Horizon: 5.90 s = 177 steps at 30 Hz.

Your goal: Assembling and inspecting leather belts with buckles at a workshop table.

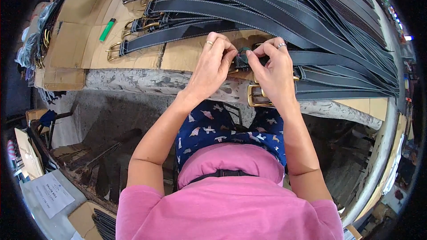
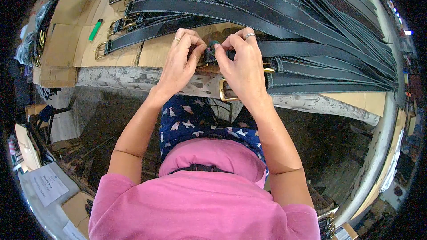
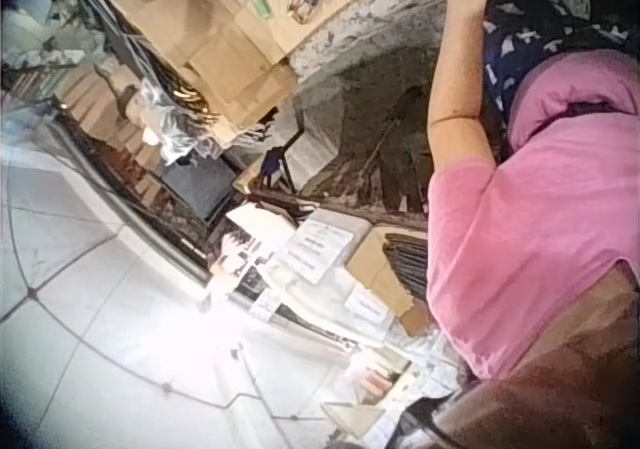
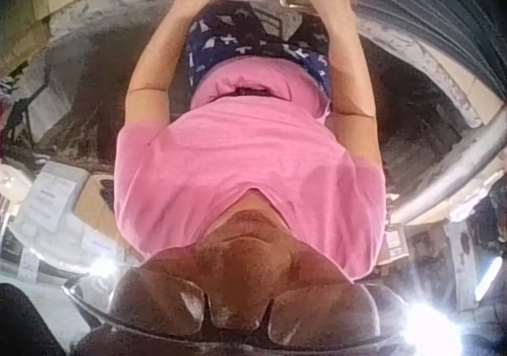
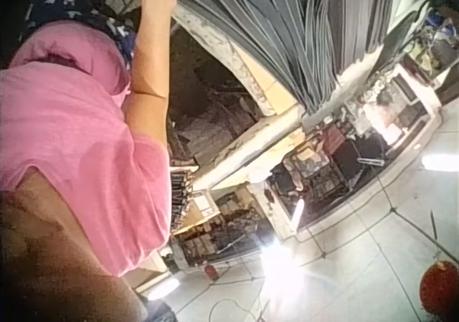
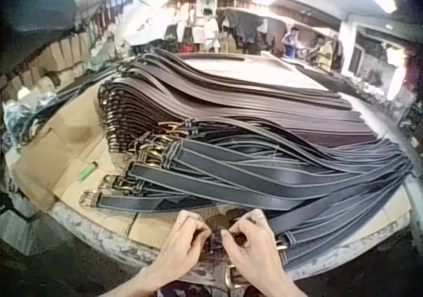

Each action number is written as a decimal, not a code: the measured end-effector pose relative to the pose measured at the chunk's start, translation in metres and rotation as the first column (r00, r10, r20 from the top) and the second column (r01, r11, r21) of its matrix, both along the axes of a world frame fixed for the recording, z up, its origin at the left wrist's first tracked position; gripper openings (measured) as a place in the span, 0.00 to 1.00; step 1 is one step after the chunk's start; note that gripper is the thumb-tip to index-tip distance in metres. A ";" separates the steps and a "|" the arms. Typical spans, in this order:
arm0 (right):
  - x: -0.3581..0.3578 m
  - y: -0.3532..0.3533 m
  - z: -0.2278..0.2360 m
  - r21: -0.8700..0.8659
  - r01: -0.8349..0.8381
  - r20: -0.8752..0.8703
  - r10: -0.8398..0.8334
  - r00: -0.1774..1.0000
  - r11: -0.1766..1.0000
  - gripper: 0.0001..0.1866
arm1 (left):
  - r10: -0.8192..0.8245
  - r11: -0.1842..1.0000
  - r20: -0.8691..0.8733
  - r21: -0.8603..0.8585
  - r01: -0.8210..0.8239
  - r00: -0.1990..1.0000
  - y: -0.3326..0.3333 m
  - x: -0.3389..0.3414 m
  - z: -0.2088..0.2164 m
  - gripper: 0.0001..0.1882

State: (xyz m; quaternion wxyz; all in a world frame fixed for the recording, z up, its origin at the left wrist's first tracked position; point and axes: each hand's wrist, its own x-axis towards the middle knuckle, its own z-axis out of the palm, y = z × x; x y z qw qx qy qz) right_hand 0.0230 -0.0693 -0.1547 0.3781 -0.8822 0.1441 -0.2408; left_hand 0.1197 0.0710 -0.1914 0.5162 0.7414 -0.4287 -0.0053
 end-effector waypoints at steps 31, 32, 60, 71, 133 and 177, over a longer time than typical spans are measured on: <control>-0.034 -0.018 0.007 0.028 -0.081 0.045 0.079 0.996 0.996 0.07 | -0.080 0.994 0.187 0.094 0.063 0.979 0.003 -0.015 0.021 0.05; -0.034 -0.018 0.008 0.028 -0.081 0.045 0.080 0.996 0.996 0.07 | -0.080 0.994 0.180 0.090 0.064 0.980 0.003 -0.015 0.021 0.05; -0.016 -0.030 0.013 0.125 0.043 0.035 -0.048 0.998 0.991 0.09 | 0.077 0.922 -0.148 0.386 -0.014 0.986 -0.014 -0.004 0.042 0.14; -0.012 -0.027 0.003 0.086 0.030 0.025 -0.032 0.999 0.996 0.09 | 0.147 0.917 -0.372 0.399 0.015 0.916 -0.020 -0.002 0.037 0.13; -0.028 -0.017 0.003 0.007 0.028 0.119 -0.029 0.992 1.000 0.06 | -0.148 0.981 -0.279 0.081 0.177 0.949 0.013 -0.016 0.016 0.04; -0.082 -0.045 0.012 0.844 -0.237 0.352 -0.165 0.921 0.481 0.06 | -0.318 0.824 0.190 0.541 0.171 0.929 -0.003 0.003 0.050 0.24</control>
